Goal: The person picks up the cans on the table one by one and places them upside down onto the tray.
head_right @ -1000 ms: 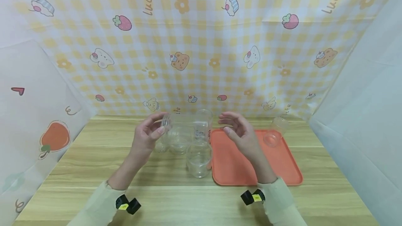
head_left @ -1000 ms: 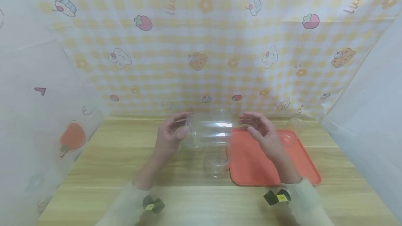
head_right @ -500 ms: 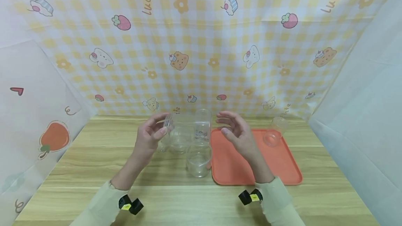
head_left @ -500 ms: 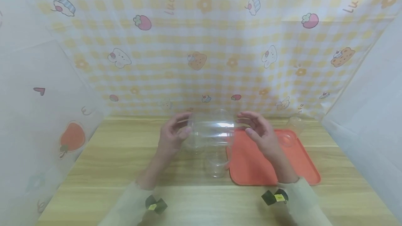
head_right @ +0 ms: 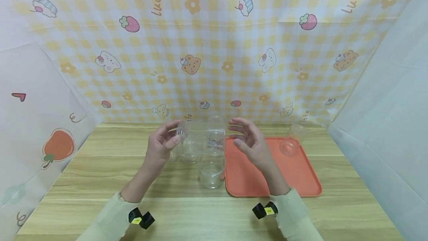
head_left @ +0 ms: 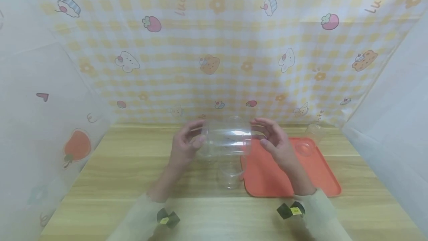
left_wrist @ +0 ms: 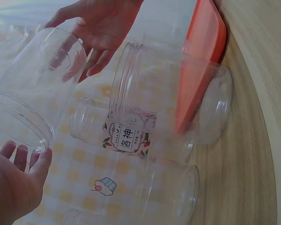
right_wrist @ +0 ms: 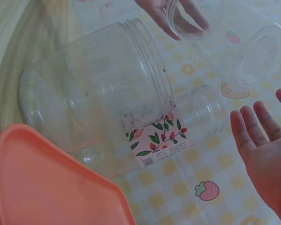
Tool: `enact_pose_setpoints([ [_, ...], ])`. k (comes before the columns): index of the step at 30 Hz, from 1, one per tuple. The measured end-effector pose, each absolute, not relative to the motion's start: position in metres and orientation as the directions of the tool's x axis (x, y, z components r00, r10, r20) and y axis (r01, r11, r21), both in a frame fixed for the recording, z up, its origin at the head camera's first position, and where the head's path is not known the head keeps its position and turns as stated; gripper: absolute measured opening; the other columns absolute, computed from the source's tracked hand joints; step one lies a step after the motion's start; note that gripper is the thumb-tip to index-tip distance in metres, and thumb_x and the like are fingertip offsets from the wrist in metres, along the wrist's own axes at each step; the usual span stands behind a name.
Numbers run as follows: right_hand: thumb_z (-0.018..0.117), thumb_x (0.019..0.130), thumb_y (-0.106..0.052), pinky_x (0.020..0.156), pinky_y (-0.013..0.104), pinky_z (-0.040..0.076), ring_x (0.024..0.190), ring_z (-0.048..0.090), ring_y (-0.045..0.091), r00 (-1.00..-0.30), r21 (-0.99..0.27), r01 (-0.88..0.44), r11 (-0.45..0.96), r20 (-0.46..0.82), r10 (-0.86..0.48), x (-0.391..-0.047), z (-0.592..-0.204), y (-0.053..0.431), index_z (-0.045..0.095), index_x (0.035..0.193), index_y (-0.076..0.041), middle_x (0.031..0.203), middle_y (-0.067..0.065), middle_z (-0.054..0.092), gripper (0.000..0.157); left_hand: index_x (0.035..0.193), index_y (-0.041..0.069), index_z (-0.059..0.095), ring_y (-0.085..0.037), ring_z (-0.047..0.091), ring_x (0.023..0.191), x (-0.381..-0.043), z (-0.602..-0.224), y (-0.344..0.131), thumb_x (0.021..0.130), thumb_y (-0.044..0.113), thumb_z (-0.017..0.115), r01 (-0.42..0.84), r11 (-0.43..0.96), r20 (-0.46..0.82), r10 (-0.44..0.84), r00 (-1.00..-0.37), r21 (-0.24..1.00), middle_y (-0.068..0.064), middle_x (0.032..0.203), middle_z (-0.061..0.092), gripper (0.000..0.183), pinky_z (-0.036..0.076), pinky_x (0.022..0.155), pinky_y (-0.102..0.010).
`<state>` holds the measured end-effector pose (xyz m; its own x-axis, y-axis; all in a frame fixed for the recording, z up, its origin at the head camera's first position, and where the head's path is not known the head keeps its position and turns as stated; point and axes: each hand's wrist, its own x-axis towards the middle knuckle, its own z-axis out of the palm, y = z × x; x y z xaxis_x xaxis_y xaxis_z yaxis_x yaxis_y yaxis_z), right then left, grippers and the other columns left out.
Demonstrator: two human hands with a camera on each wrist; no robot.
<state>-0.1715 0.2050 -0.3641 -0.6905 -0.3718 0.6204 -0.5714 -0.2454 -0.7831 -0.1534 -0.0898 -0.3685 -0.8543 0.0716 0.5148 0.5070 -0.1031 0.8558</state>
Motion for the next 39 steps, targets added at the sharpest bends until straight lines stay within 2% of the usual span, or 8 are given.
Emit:
enact_pose_setpoints([
  [7, 0.07, 0.099, -0.024, 0.108, 0.043, 0.045, 0.134, 0.045, 0.035, -0.695, -0.8, -0.554, -0.231, 0.597, -0.401, -0.169, -0.364, 0.203, 0.04, 0.147, 0.006, 0.147, 0.019, 0.047, 0.064, 0.132, -0.002, 0.06, -0.041, 0.057, 0.116, -0.153, -0.369, -0.087, 0.09, 0.014, 0.067, 0.501, -0.095, 0.508, 0.072, -0.859, 0.86, -0.013, 0.132, 0.061, 0.046, 0.055, 0.095, -0.041],
  [12, 0.073, 0.096, -0.028, 0.108, 0.044, 0.044, 0.137, 0.04, 0.042, -0.68, -0.797, -0.545, -0.262, 0.602, -0.417, -0.17, -0.365, 0.201, 0.037, 0.149, 0.006, 0.149, 0.02, 0.044, 0.072, 0.132, -0.002, 0.061, -0.041, 0.057, 0.116, -0.155, -0.37, -0.085, 0.089, 0.013, 0.068, 0.506, -0.102, 0.514, 0.069, -0.855, 0.856, -0.013, 0.131, 0.062, 0.045, 0.056, 0.094, -0.042],
  [16, 0.078, 0.092, -0.03, 0.109, 0.04, 0.043, 0.137, 0.041, 0.038, -0.678, -0.803, -0.527, -0.276, 0.594, -0.433, -0.17, -0.366, 0.201, 0.036, 0.151, 0.004, 0.152, 0.021, 0.041, 0.08, 0.131, 0.0, 0.061, -0.036, 0.059, 0.115, -0.154, -0.369, -0.083, 0.089, 0.014, 0.069, 0.505, -0.101, 0.512, 0.065, -0.856, 0.857, -0.012, 0.132, 0.061, 0.045, 0.056, 0.094, -0.043],
  [21, 0.083, 0.088, -0.024, 0.112, 0.039, 0.04, 0.139, 0.04, 0.032, -0.647, -0.792, -0.539, -0.287, 0.607, -0.461, -0.171, -0.367, 0.198, 0.034, 0.152, 0.004, 0.152, 0.026, 0.038, 0.086, 0.13, 0.0, 0.062, -0.032, 0.06, 0.114, -0.154, -0.369, -0.08, 0.089, 0.011, 0.07, 0.495, -0.107, 0.502, 0.058, -0.863, 0.862, -0.011, 0.131, 0.062, 0.043, 0.056, 0.093, -0.044],
  [28, 0.081, 0.085, -0.004, 0.104, 0.042, 0.048, 0.132, 0.047, 0.033, -0.608, -0.76, -0.575, -0.303, 0.644, -0.463, -0.171, -0.368, 0.195, 0.035, 0.149, 0.011, 0.146, 0.03, 0.042, 0.08, 0.129, 0.001, 0.063, -0.035, 0.059, 0.116, -0.153, -0.368, -0.076, 0.091, 0.01, 0.069, 0.493, -0.079, 0.498, 0.059, -0.865, 0.866, -0.011, 0.131, 0.063, 0.04, 0.054, 0.097, -0.043],
  [31, 0.082, 0.086, -0.005, 0.103, 0.042, 0.049, 0.133, 0.047, 0.034, -0.61, -0.755, -0.585, -0.295, 0.649, -0.454, -0.171, -0.368, 0.195, 0.037, 0.147, 0.012, 0.144, 0.03, 0.043, 0.077, 0.131, 0.003, 0.063, -0.038, 0.057, 0.119, -0.151, -0.366, -0.075, 0.092, 0.011, 0.069, 0.466, -0.059, 0.469, 0.066, -0.881, 0.883, -0.011, 0.133, 0.061, 0.04, 0.054, 0.097, -0.043],
  [39, 0.08, 0.087, -0.002, 0.101, 0.043, 0.051, 0.132, 0.048, 0.035, -0.62, -0.765, -0.574, -0.293, 0.64, -0.454, -0.171, -0.369, 0.197, 0.038, 0.146, 0.012, 0.144, 0.027, 0.047, 0.075, 0.136, 0.006, 0.059, -0.034, 0.054, 0.123, -0.148, -0.363, -0.076, 0.094, 0.016, 0.068, 0.413, -0.024, 0.413, 0.115, -0.903, 0.91, -0.011, 0.138, 0.056, 0.044, 0.054, 0.094, -0.047],
])
